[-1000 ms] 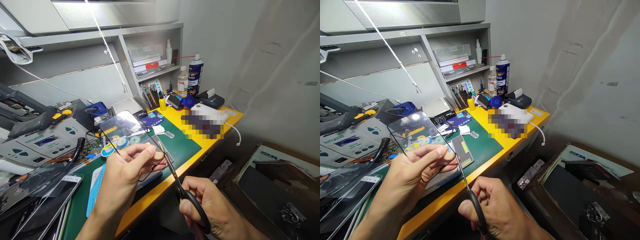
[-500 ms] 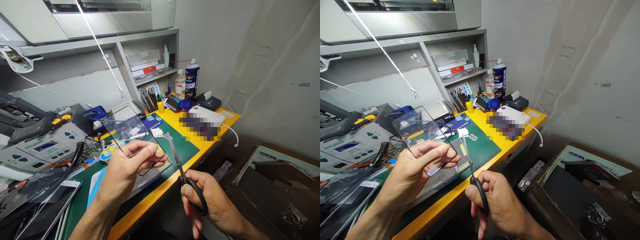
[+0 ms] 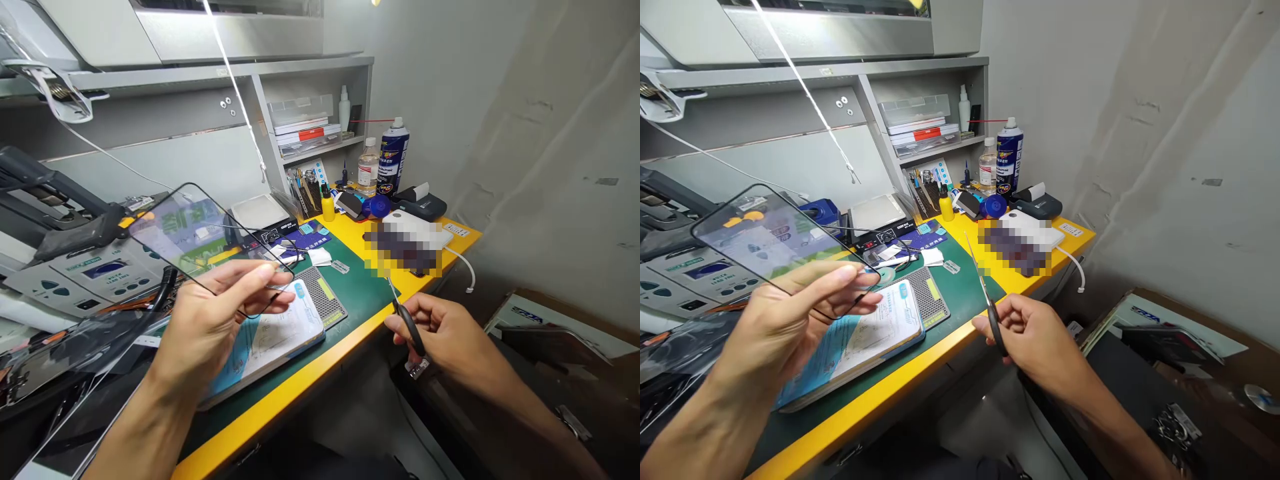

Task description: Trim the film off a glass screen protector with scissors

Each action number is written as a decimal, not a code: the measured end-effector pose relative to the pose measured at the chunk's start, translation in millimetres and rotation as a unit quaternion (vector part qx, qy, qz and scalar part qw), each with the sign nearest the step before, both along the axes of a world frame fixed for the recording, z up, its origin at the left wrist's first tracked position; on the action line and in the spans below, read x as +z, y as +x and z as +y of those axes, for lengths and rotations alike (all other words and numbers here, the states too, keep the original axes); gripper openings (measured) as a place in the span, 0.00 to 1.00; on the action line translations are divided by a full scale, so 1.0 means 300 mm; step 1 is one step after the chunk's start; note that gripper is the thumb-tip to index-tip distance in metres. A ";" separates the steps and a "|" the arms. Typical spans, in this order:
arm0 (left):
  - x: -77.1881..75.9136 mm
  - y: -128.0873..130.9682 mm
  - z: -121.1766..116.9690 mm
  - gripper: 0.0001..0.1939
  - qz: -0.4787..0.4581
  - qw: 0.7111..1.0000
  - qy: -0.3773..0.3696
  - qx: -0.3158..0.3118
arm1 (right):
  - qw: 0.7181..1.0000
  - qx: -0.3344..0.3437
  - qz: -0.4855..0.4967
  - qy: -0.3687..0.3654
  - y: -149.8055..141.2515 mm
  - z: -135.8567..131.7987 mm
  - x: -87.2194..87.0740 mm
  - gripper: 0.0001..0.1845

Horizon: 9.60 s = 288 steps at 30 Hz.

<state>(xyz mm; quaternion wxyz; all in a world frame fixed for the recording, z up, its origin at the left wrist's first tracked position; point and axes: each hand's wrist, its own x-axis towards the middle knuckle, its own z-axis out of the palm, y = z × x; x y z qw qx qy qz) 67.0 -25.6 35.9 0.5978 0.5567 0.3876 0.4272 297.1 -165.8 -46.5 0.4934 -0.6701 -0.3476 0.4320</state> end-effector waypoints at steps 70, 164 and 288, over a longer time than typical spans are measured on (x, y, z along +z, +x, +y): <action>-0.138 -0.106 0.089 0.13 0.020 0.985 0.004 0.171 | 0.667 -0.082 -0.719 0.177 0.097 0.141 0.019 0.14; -0.079 -0.119 -0.024 0.13 -0.092 0.986 0.118 -0.075 | 0.967 0.168 0.107 0.161 -0.259 0.246 0.186 0.14; -0.050 -0.142 0.011 0.18 -0.131 0.966 -0.108 -0.197 | 0.820 0.181 -0.250 0.482 -0.053 0.337 0.263 0.07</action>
